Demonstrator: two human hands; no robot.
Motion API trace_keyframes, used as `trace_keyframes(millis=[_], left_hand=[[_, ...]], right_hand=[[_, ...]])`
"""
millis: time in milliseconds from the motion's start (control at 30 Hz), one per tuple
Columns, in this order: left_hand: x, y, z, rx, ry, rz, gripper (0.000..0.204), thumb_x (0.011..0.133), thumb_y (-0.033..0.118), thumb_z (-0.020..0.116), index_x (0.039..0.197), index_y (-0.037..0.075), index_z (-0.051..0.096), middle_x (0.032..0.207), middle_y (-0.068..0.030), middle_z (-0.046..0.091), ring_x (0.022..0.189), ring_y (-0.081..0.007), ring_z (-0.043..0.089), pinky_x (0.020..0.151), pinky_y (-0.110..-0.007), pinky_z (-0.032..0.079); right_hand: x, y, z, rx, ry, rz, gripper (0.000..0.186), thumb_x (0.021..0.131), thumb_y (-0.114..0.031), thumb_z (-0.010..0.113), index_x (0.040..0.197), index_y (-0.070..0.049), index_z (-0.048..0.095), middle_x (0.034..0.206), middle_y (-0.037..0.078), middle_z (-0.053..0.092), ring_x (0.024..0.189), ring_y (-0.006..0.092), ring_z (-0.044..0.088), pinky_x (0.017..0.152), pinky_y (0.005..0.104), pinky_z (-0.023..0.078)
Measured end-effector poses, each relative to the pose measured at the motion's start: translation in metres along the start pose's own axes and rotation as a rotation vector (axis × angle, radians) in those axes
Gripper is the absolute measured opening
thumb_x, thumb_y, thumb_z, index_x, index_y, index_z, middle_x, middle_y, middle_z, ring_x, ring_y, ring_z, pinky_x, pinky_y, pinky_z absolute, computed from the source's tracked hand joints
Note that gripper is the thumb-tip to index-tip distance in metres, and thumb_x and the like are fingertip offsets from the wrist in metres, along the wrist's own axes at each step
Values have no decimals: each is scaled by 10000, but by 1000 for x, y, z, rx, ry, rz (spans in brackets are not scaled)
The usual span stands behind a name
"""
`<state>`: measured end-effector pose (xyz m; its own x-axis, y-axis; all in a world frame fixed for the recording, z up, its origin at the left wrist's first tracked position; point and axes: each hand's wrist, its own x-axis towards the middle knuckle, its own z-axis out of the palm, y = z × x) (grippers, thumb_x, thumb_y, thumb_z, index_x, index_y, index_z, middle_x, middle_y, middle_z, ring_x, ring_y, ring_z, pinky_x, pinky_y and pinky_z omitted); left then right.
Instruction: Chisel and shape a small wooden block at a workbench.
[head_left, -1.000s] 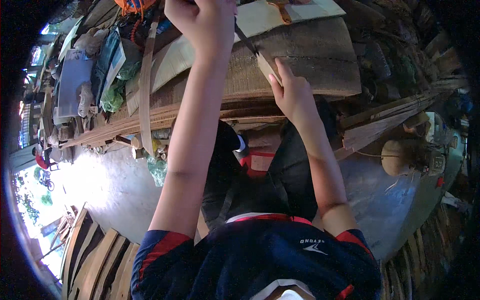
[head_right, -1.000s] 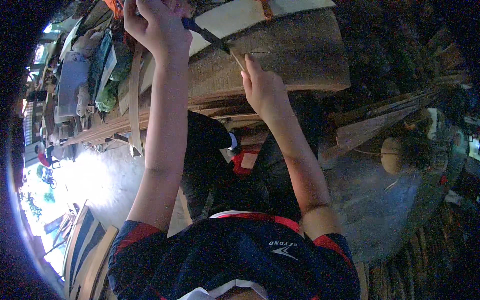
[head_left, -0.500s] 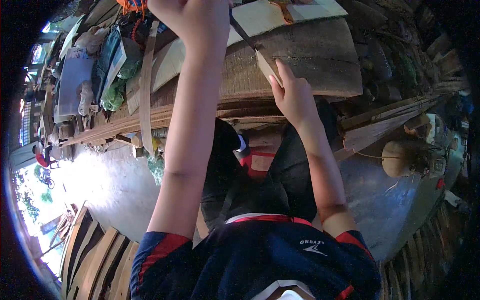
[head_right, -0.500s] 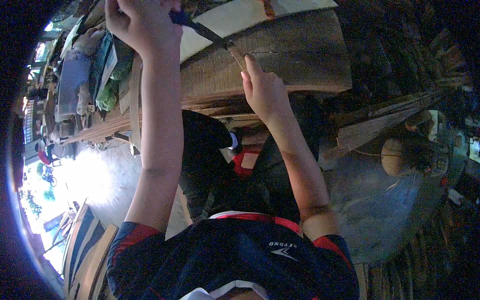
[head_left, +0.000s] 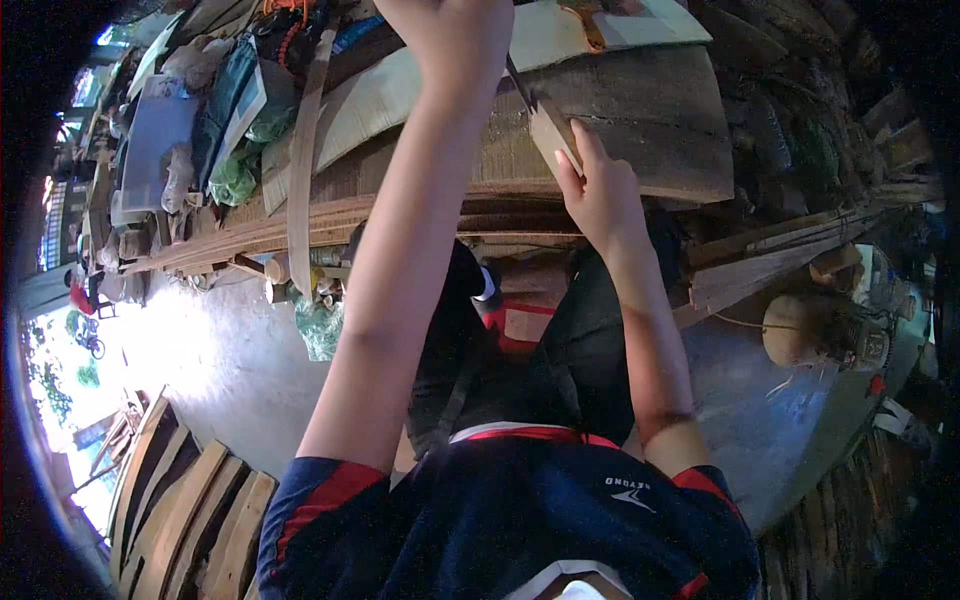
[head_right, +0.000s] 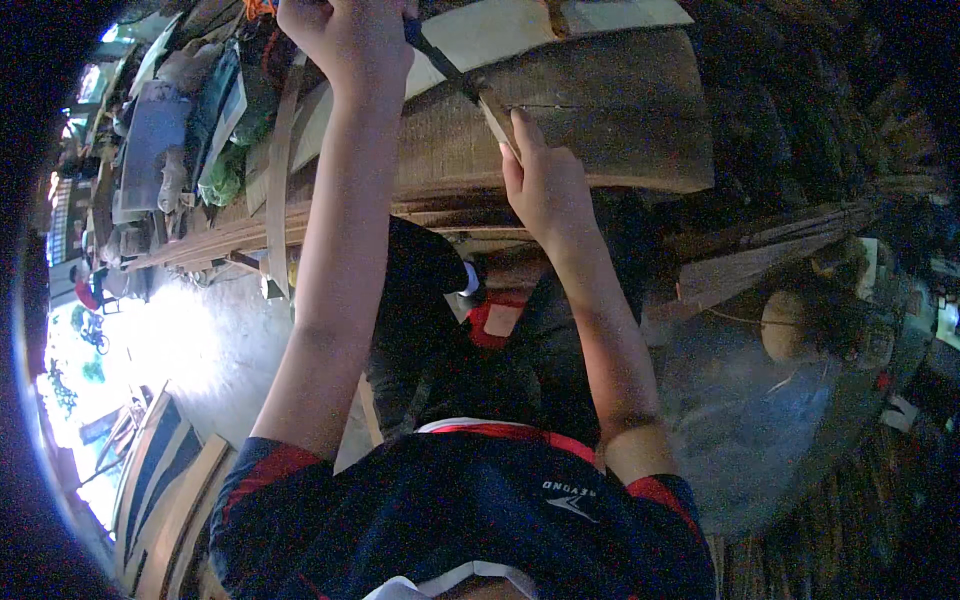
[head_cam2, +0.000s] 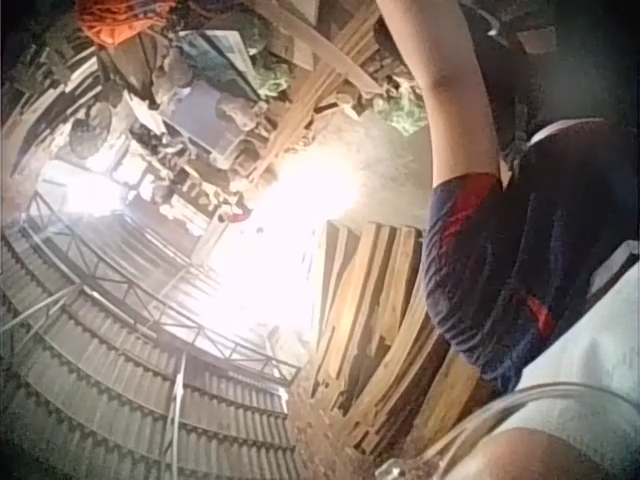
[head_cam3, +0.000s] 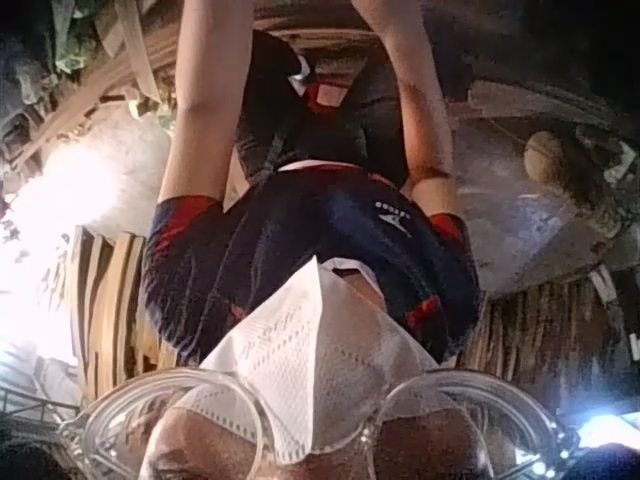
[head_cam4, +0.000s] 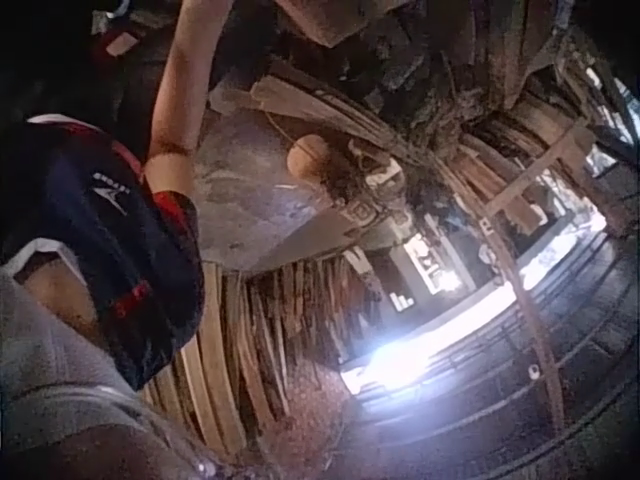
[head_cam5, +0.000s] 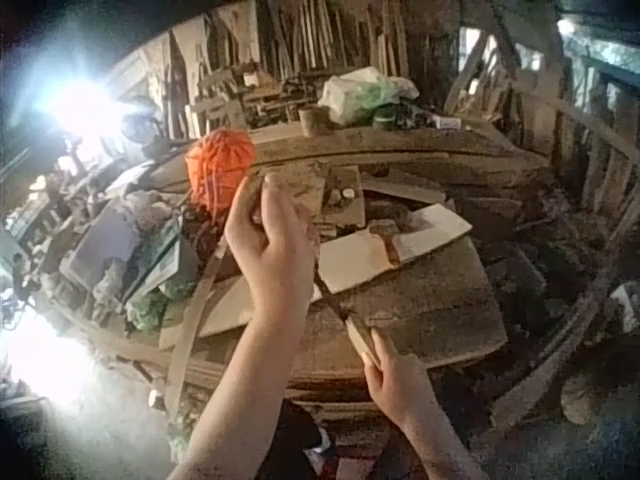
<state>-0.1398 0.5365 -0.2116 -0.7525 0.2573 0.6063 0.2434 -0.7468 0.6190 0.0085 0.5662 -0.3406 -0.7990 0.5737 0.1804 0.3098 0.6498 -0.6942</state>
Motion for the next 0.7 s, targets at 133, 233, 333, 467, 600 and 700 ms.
trace_keyframes(millis=[133,233,333,467,600,700], left_hand=[[8,11,-3,198,-58,156,256,934,197,454,714,73,412,535,44,341,422,-30,274,362,-201,234],[7,-8,-10,393,-110,226,239,931,204,459,739,63,440,541,49,349,420,-35,290,372,-203,250],[1,-9,-14,212,-71,135,190,930,190,457,805,48,479,569,48,383,436,-48,314,398,-208,270],[-17,8,-29,136,158,53,199,854,189,483,706,65,438,530,-43,409,404,-126,350,358,-266,307],[-48,21,-99,85,436,-57,167,817,209,489,708,115,404,547,-15,411,405,-124,359,355,-271,305],[-84,17,-154,-92,473,-105,229,793,308,451,668,120,419,553,-15,415,463,-140,398,471,-289,354]], right_hand=[[0,5,5,-10,90,-139,336,859,-159,525,1147,7,479,667,211,588,591,356,600,490,419,472],[1,3,6,-51,104,-152,334,857,-144,519,1154,1,468,610,180,588,549,342,601,471,421,477],[4,3,6,-64,111,-123,328,856,-143,522,1149,-4,470,614,185,586,560,347,601,477,418,477],[1,29,2,36,264,-140,338,873,-201,539,1109,37,492,824,199,625,715,295,646,555,366,509],[-25,24,-8,1014,74,319,392,883,-199,541,1218,-39,414,1068,99,548,932,214,595,714,354,551],[-52,11,-17,1239,83,300,434,872,-207,559,1231,-56,368,1127,112,513,991,229,565,758,386,547]])
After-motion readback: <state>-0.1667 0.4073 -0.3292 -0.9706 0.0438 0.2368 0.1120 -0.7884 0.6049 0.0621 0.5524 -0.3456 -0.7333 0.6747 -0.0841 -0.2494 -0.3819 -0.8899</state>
